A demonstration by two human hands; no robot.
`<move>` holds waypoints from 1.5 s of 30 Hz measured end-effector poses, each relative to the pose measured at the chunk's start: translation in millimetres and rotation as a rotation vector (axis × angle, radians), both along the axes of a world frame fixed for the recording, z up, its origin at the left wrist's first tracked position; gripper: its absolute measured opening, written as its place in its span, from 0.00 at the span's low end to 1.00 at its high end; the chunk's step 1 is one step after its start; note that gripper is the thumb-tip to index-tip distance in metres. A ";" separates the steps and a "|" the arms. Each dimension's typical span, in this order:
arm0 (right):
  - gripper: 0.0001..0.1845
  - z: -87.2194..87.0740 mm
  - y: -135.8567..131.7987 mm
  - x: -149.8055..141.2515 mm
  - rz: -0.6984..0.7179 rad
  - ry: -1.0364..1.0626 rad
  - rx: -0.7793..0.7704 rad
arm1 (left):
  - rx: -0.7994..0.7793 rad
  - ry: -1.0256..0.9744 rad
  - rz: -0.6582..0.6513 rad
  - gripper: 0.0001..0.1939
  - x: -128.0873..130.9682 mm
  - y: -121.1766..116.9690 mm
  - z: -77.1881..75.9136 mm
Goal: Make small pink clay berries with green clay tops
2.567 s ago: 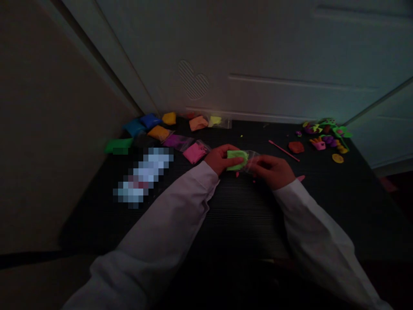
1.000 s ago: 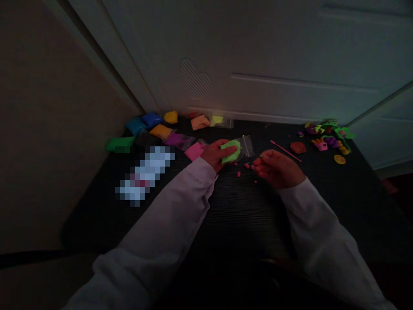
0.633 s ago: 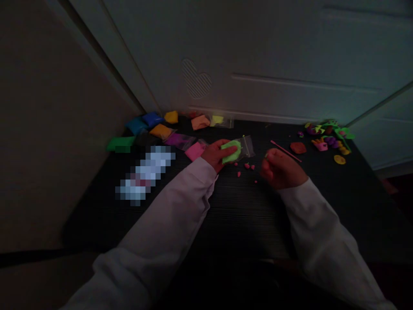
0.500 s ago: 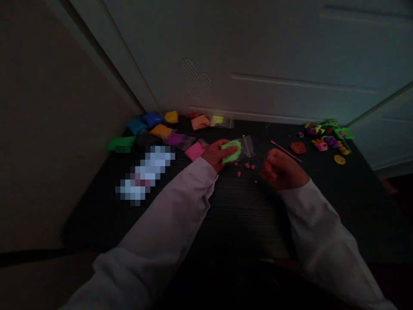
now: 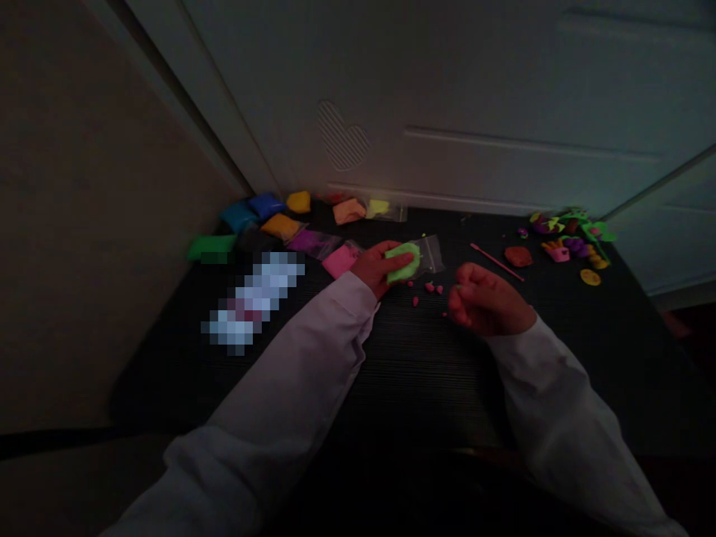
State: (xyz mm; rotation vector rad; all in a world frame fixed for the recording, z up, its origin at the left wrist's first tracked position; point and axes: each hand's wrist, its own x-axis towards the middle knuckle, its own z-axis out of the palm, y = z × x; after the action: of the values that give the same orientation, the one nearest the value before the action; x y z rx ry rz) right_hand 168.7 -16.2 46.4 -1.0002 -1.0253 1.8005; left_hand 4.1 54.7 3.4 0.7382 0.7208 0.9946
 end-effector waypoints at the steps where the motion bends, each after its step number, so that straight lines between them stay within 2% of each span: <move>1: 0.14 0.9 -1.3 -0.1 0.020 0.018 0.001 | 0.000 -0.003 0.000 0.14 0.0 -0.2 0.4; 7: 0.14 4.6 -6.6 -1.1 0.131 0.090 -0.010 | 0.005 -0.010 -0.015 0.14 -0.2 -0.6 1.8; 11: 0.09 6.1 -9.7 -2.3 0.067 0.074 0.006 | 0.007 -0.008 -0.008 0.15 0.2 -0.3 1.1; 14: 0.07 4.1 -10.5 -2.0 0.073 0.080 0.022 | 0.009 -0.011 -0.004 0.14 0.4 -0.2 0.5; 18: 0.10 0.3 -9.0 -1.5 0.052 0.078 0.035 | -0.003 -0.008 0.001 0.15 0.2 -0.1 0.6; 24: 0.17 -7.0 3.3 1.4 -0.037 0.197 0.124 | 0.009 0.012 -0.021 0.16 0.2 -0.6 0.1; 26: 0.16 -9.6 7.5 3.1 -0.096 0.163 0.122 | 0.013 0.015 -0.027 0.16 0.3 -1.0 -1.2; 30: 0.06 -13.4 10.6 3.4 -0.188 0.086 0.096 | 0.015 -0.037 -0.040 0.17 -1.0 -1.2 -3.1; 34: 0.08 -14.2 11.8 2.1 -0.261 0.075 0.000 | -0.003 -0.105 -0.054 0.17 -3.7 -0.3 0.5; 37: 0.09 -14.3 14.8 4.8 -0.265 0.110 -0.035 | -0.041 -0.104 -0.029 0.15 -3.8 -0.5 5.4; 42: 0.05 -18.0 16.4 5.1 -0.263 -0.012 0.018 | -0.040 -0.074 0.006 0.09 0.2 -3.4 6.4; 45: 0.12 -21.0 11.2 -2.3 -0.280 -0.245 0.119 | -0.014 -0.060 -0.060 0.10 1.9 -5.8 2.5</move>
State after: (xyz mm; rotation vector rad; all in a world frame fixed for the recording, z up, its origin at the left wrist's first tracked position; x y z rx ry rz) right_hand 166.4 -5.0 25.4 -1.2443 -1.0661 1.3984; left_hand 6.0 48.8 5.9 0.7114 0.6490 0.9522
